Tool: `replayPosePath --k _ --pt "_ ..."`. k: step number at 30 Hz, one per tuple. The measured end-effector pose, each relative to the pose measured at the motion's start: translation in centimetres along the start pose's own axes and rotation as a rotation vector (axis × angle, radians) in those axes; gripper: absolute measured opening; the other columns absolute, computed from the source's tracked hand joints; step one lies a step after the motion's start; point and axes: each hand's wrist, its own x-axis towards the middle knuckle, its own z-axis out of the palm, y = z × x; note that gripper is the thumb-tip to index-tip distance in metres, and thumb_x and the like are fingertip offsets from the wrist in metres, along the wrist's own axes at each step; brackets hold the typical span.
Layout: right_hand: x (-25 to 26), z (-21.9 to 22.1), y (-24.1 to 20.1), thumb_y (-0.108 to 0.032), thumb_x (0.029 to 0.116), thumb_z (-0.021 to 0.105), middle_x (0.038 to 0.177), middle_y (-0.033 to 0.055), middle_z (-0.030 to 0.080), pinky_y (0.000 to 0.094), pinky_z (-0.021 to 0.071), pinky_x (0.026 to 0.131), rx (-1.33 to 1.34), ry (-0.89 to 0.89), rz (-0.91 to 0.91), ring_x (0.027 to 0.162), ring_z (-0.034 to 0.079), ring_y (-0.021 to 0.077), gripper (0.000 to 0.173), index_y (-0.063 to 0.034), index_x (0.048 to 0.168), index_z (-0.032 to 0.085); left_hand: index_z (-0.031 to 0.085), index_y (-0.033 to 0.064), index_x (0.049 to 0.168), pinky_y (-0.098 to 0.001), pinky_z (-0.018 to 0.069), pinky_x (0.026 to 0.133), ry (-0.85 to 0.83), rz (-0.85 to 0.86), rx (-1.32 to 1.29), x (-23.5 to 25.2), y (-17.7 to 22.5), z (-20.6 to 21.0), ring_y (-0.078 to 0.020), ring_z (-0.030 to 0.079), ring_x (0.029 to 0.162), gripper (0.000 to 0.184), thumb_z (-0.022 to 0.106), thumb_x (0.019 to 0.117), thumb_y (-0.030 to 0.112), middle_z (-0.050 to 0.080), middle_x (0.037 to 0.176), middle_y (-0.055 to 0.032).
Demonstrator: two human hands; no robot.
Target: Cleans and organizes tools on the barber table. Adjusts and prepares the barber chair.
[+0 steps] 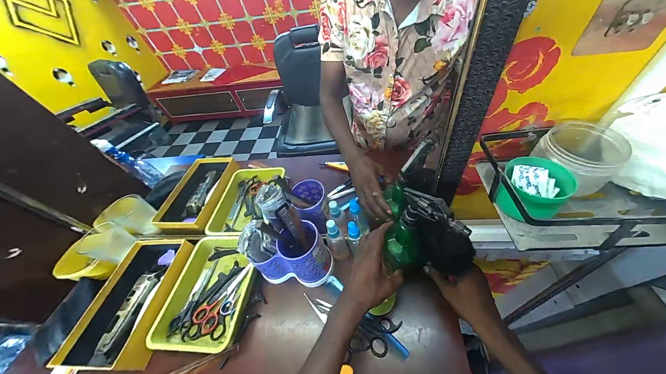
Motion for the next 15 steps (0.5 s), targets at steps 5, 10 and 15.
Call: replayPosePath --k 5,10,15 --pt "0.3 -0.2 -0.7 -0.029 0.0951 0.07 0.101 0.021 0.073 0.0531 0.0562 0.091 -0.062 -0.037 -0.004 0.095 0.072 0.0346 0.033 0.0023 0.106 0.075 0.04 0.0088 0.156 -0.0476 0.0388 0.116 0.183 -0.117 0.156 -1.8 2.3 2.1 -0.0367 0.038 0.146 0.084 0.078 0.084 0.028 0.033 0.162 -0.018" --pt "0.5 0.0 -1.1 -0.025 0.0939 0.072 0.103 0.0193 0.073 0.0512 0.0566 0.093 -0.029 -0.034 -0.005 0.097 0.072 0.0322 0.031 0.002 0.109 0.073 0.053 0.0106 0.148 -0.0472 0.0448 0.109 0.234 -0.193 0.267 -1.2 3.6 1.8 -0.0369 0.05 0.131 0.074 0.082 0.0854 0.037 0.048 0.148 -0.0184" --pt "0.5 0.5 -1.4 -0.021 0.092 0.076 0.106 0.0213 0.072 0.0529 0.0569 0.092 -0.015 -0.008 0.004 0.098 0.072 0.0338 0.031 0.0032 0.111 0.072 0.053 0.0091 0.148 -0.0466 0.0459 0.108 0.2 -0.118 0.158 -1.1 2.8 0.1 -0.032 0.054 0.131 0.068 0.078 0.0852 0.002 0.055 0.15 -0.0073"
